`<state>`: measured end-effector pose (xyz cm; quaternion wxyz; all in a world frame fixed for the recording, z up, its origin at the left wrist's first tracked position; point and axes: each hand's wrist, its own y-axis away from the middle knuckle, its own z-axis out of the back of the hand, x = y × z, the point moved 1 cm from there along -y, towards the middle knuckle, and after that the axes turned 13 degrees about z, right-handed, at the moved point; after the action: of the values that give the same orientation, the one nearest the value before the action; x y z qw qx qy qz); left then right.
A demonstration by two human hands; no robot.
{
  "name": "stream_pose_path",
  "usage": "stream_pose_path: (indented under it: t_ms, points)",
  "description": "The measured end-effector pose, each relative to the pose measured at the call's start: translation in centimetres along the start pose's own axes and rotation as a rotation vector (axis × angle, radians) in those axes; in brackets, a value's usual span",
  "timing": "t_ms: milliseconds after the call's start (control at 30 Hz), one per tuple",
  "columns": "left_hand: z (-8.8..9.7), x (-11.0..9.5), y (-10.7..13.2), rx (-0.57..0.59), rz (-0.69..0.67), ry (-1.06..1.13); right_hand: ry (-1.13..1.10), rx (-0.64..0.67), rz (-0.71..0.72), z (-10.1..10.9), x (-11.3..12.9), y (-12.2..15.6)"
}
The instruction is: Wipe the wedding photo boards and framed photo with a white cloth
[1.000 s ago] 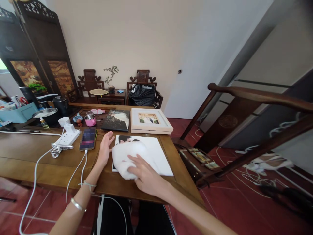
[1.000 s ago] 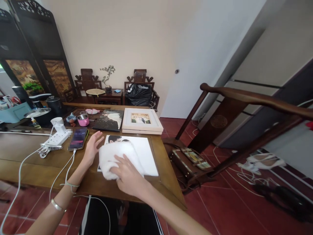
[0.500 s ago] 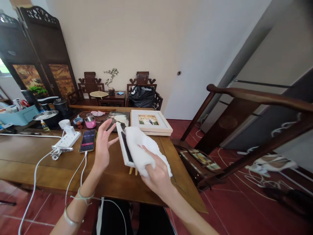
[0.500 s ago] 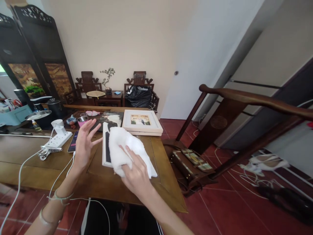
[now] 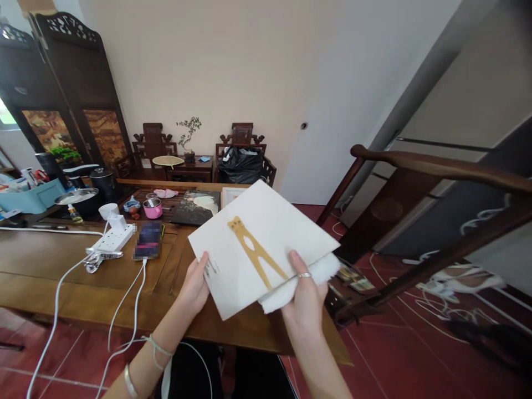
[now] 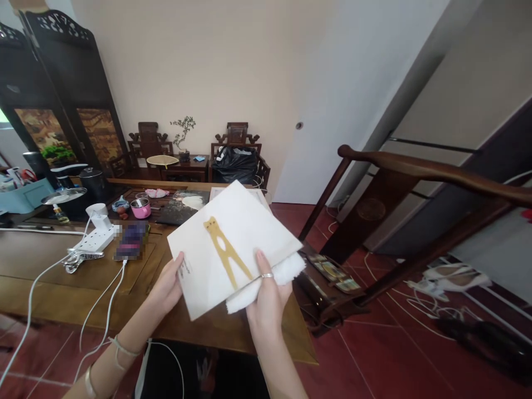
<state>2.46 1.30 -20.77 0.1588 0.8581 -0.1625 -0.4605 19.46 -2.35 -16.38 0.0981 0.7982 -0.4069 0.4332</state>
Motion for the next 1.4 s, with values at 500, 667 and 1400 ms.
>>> stream_pose_path:
  t_ms: [500, 667, 1400]
  points:
    - [2.7, -3.0, -3.2, -0.143, 0.092, -0.242, 1.018, 0.515, 0.962, 9.8, -0.9, -6.8]
    - [2.7, -2.6, -4.2, -0.185, 0.088, -0.33, 1.065, 1.195, 1.096, 8.3, -1.9, -6.6]
    - [3.3, -3.8, -4.6, -0.46, -0.653, -1.518, 1.089, 1.437, 0.846, 7.0, -5.1, -4.5]
